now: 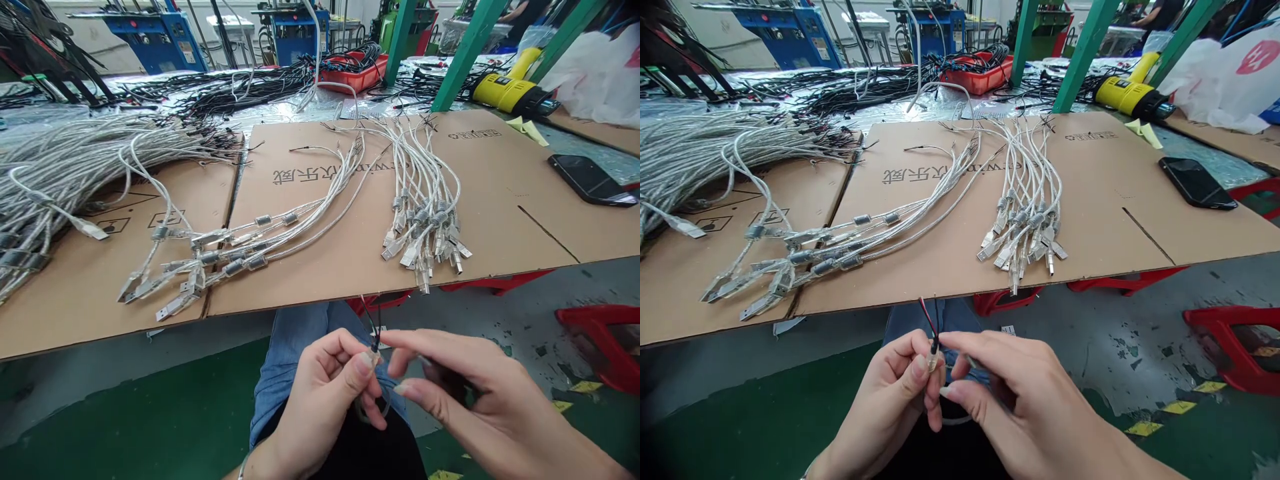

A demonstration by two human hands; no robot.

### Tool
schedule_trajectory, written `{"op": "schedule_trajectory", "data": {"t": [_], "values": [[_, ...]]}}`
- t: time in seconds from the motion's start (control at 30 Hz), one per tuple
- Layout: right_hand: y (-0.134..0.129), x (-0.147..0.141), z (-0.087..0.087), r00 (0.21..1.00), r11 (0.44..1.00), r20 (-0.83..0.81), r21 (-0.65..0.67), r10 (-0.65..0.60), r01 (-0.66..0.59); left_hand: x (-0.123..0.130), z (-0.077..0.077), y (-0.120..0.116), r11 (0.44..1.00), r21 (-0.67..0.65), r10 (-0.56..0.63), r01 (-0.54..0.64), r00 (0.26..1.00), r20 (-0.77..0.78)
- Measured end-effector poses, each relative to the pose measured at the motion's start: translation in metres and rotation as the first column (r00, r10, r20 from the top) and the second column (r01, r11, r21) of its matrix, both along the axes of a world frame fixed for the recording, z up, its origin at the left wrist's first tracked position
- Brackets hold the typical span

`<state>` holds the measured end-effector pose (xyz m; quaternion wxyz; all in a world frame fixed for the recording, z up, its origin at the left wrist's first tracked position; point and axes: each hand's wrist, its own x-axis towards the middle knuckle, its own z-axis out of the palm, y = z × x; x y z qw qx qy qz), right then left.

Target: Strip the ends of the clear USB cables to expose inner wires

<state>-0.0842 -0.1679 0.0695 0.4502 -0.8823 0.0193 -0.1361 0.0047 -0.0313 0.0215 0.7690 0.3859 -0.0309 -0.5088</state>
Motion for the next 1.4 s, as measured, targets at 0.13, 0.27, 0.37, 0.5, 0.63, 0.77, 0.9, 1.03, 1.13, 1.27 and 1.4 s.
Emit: {"op": "schedule_trajectory", "data": {"t": [0.13,0.27,0.37,0.5,0.63,0.77,0.9,1.03,1.13,1.27,1.4], "values": [[0.011,0.001,-0.014,0.967,0.991,0.221,0.004,-0.128,0.13,-0.001,0.002,-0.003,0.999,-0.044,-0.001,-0.004,0.993,-0.115],[0.022,0.006,-0.024,0.926,0.991,0.352,0.065,-0.134,0.119,-0.002,0.0,-0.002,0.998,-0.055,-0.039,0.029,0.984,-0.176],[0.023,0.009,-0.025,0.925,0.982,0.335,0.118,-0.179,0.147,-0.002,-0.002,-0.002,0.997,-0.072,-0.048,0.034,0.977,-0.206],[0.021,0.011,-0.023,0.934,0.951,0.247,0.233,-0.26,0.203,-0.002,-0.004,-0.002,0.993,-0.109,-0.077,0.051,0.966,-0.247],[0.023,0.011,-0.026,0.931,0.927,0.221,0.304,-0.291,0.218,-0.003,-0.002,-0.002,0.987,-0.15,-0.099,0.06,0.959,-0.266],[0.026,0.009,-0.029,0.915,0.924,0.258,0.308,-0.31,0.227,-0.004,0.0,-0.001,0.984,-0.168,-0.101,0.054,0.953,-0.287],[0.027,0.007,-0.03,0.917,0.933,0.268,0.285,-0.296,0.218,-0.003,0.0,0.0,0.982,-0.179,-0.119,0.065,0.944,-0.309],[0.025,0.008,-0.028,0.929,0.936,0.25,0.293,-0.274,0.198,-0.003,-0.001,-0.001,0.983,-0.176,-0.115,0.062,0.943,-0.313],[0.023,0.011,-0.026,0.943,0.915,0.19,0.352,-0.275,0.196,-0.002,-0.002,-0.001,0.982,-0.174,-0.119,0.068,0.946,-0.302],[0.019,0.014,-0.024,0.962,0.884,0.089,0.424,-0.258,0.198,-0.002,-0.001,-0.001,0.975,-0.199,-0.155,0.097,0.941,-0.302],[0.012,0.007,-0.022,0.979,0.873,-0.026,0.449,-0.2,0.191,0.0,0.001,-0.001,0.972,-0.19,-0.191,0.135,0.929,-0.316]]}}
